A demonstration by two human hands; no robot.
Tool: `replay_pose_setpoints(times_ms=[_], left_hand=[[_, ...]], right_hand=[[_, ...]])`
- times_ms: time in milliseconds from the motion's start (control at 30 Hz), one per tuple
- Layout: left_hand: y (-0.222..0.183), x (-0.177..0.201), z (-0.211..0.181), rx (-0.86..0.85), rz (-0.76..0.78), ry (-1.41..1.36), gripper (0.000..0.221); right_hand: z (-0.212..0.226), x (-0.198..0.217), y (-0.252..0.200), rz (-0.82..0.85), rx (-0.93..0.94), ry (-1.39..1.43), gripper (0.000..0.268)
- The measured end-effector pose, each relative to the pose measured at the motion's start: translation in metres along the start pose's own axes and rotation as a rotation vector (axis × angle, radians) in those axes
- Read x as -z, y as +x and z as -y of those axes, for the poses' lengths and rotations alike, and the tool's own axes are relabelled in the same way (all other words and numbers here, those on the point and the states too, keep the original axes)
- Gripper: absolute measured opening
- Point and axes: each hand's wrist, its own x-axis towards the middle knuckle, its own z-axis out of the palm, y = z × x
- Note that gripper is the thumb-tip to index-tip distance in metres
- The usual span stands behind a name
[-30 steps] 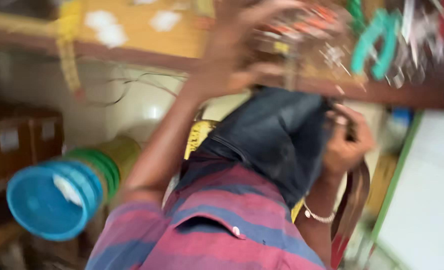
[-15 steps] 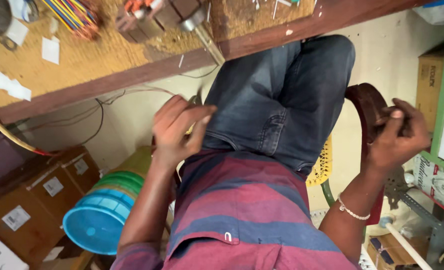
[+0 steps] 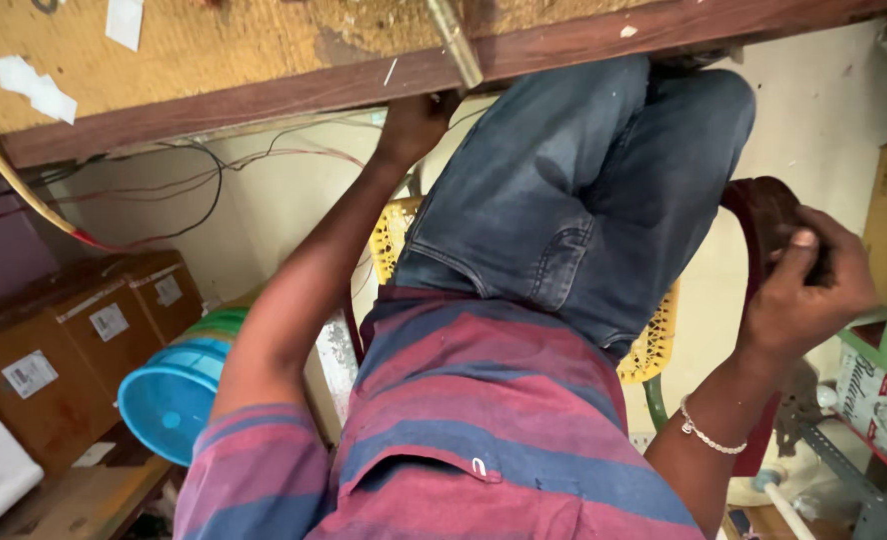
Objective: The person is repairing an electrical component, likely a motor armature. They use a screwdriver to adjust the copper windings and insert small white insulating pieces into the slots. The person also uses scissors to cut a piece of white material.
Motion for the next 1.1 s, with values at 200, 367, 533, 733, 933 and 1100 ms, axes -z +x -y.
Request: replay_pose_setpoints(times_ms=[200,367,533,733,933,1100], left_hand=[[0.080,-0.054,0.034,-0.018,0.112,0.607,0.023],[0.105,-0.072,0.013,0.017,0.069,0.800,0.026],[0.092,-0.059,0.012,-0.043,0.055,0.818,0.031],[0.088,-0.022,-0.002,-0.154,0.085,0.772,0.037],[0.026,-0.006,-0.066,-0.508,0.195,0.654,0.044],[0.001,0.011,-0.090,-0.545,0.119,0.408,0.043]], right_hand=[[0.003,0.008,0.002,-0.019,0.031,-0.003,0.019],[0.003,0.010,0.011,-0.036,-0.008,-0.019,0.015],[0.006,0.007,0.019,-0.050,-0.050,-0.080,0.014],[0.013,0.004,0.022,-0.047,-0.026,-0.199,0.015],[0.046,-0.005,0.024,-0.009,0.014,-0.159,0.014],[0.098,-0.032,0.027,0.120,0.067,-0.126,0.017]])
